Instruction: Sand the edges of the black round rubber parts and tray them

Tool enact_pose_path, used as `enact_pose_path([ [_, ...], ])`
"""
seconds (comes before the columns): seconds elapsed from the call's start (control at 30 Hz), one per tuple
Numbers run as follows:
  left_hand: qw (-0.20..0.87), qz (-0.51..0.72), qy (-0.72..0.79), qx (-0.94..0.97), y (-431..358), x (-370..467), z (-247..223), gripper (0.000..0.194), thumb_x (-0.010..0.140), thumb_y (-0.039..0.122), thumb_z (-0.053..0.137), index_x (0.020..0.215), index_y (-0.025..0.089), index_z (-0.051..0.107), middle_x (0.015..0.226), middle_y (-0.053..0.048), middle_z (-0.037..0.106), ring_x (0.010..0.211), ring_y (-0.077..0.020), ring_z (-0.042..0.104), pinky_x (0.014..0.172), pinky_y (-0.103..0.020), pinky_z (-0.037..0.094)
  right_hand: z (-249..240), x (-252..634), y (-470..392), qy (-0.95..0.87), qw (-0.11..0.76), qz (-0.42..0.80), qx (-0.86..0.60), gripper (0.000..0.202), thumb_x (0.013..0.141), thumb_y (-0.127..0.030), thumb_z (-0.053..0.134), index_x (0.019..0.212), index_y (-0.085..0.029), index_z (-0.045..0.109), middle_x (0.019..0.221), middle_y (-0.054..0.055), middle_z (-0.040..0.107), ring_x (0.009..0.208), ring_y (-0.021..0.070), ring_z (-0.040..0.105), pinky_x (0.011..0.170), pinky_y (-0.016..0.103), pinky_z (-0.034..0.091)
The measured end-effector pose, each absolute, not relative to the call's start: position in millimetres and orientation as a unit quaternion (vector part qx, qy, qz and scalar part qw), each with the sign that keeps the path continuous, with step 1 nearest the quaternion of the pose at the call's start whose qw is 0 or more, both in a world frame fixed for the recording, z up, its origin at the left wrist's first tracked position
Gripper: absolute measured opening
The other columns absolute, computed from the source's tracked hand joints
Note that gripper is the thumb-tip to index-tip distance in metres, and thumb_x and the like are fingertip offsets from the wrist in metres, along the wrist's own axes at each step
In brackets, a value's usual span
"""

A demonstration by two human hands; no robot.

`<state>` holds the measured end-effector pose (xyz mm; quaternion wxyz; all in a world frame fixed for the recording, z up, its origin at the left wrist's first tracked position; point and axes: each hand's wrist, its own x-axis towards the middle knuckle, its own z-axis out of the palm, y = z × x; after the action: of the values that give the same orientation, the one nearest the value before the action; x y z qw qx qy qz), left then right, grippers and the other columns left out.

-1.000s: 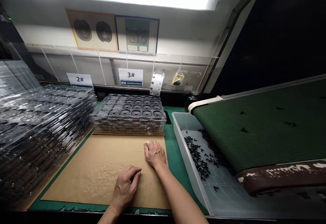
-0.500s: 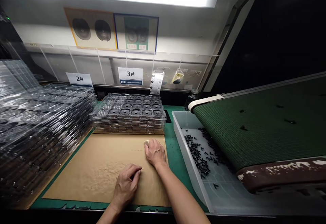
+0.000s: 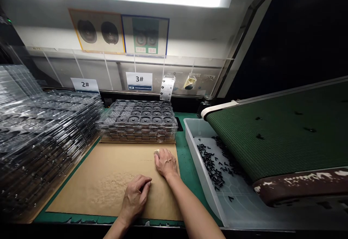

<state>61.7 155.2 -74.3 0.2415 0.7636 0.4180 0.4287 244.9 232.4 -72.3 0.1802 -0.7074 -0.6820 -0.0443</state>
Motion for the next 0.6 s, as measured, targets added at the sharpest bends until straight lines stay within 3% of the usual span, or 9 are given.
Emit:
enact_pose_path([
  [0.6,0.24,0.428,0.423,0.762,154.3,62.3,-75.9,0.023,0.1,0.018,0.051,0.098,0.023,0.073,0.086,-0.005,0.072,0.081,-0.0204,0.069,0.075,-0.031,0.054,-70.0,243.2,231.5,-0.682,0.173,-0.052,-0.709,0.019,0.108,-0.032,0.066,0.1,-0.015,0.064,0.1,0.004,0.062,0.095,0.0199,0.061,0.088,0.034,0.054],
])
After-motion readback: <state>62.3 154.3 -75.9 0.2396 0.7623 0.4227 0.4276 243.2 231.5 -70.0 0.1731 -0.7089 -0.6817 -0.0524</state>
